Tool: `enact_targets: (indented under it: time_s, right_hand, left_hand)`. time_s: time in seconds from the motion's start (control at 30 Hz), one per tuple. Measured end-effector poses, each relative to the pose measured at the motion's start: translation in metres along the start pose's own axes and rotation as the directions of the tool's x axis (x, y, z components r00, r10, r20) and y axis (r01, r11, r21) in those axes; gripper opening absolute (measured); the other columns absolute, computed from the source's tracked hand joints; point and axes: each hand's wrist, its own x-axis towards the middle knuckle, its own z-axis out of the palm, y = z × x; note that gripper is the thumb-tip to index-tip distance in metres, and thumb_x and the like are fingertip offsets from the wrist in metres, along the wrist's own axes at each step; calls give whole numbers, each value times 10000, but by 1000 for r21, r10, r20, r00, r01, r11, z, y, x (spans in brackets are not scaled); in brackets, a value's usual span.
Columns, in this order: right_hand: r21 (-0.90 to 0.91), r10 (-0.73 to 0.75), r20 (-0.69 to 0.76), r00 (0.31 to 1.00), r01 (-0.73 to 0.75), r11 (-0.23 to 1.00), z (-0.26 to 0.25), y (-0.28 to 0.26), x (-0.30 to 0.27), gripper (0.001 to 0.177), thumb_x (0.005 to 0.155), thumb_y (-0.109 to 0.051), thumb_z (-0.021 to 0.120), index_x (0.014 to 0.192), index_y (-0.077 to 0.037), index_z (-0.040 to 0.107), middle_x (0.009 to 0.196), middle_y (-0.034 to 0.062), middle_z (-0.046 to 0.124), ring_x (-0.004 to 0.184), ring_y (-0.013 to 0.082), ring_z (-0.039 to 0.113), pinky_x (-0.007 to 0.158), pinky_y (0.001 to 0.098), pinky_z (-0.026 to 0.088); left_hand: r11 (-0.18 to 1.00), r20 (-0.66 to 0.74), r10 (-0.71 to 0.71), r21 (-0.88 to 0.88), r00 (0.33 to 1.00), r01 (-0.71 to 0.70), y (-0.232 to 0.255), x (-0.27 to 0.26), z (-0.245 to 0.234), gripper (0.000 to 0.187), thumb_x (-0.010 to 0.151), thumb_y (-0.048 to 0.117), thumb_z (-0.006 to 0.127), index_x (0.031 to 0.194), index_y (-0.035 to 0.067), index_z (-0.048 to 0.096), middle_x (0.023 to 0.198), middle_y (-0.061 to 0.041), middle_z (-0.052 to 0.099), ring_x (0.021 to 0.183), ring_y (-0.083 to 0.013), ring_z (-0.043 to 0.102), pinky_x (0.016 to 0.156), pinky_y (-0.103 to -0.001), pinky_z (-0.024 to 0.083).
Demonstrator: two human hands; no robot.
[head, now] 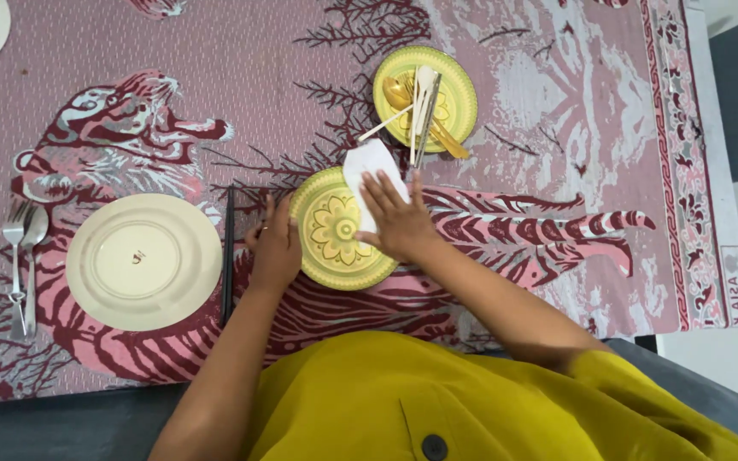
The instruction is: Wiping various gold and white dishes and utensils with a white cloth.
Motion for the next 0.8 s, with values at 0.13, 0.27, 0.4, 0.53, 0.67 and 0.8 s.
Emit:
enact_targets:
  time_s: [0.13,0.27,0.4,0.53,0.67,0.8]
  right_hand:
    - [88,-55,-148,987,68,994,2,-37,37,895,972,-716,186,1624,-123,33,1704,45,-65,1553,232,-94,1174,703,-94]
    - [233,-249,-326,912,333,914,26,-71,37,906,984,-663,334,1597,-30,125,1693,201,-4,1572,308,-29,1185,671,-31]
    - [257,-488,-203,849,527,810,19,-70,-13,773,1064,-540,282,1623,-15,181,1706,174,103,1608,274,71,1171,710,-32]
    - [433,-516,59,855,443,785,-4,-38,-55,720,1034,-527,204,1615,-103,180,1719,92,101,1582,226,79,1176,708,-101]
    - [319,-316,295,902,218,922,-22,-16,-52,747,996,-612,157,1622,-207,118,1717,10,24,1575,209,23,1202,660,-147]
    - [69,-114,134,984,105,992,-6,-14,-10,810,1019,-645,163,1633,-118,112,1710,83,45,1571,247,71,1188,679,-105]
  left_hand:
    - [998,-99,55,-3,994,-56,-21,0,13,475,1082,284,396,1534,146,442,1577,-265,405,1532,-284,325,1122,-449,198]
    - [988,-108,101,-105,989,-112,-45,-1,21,505,1124,374,270,1525,133,461,1613,-234,408,1532,-275,338,1121,-433,207]
    - [991,-36,119,-61,992,-122,-28,-2,-7,559,1108,419,259,1542,152,489,1576,-193,443,1501,-243,405,1141,-413,240]
    - [981,-86,188,66,978,-183,-13,-1,-27,538,1109,368,237,1528,157,500,1581,-139,474,1527,-270,365,1150,-458,226]
    - [947,-96,241,242,966,-212,-20,-1,-19,524,1111,355,248,1538,187,502,1596,-118,462,1524,-258,346,1221,-465,214]
    - [937,-85,251,271,964,-220,-19,-1,-21,516,1111,349,255,1539,195,498,1598,-102,463,1523,-263,340,1235,-458,210]
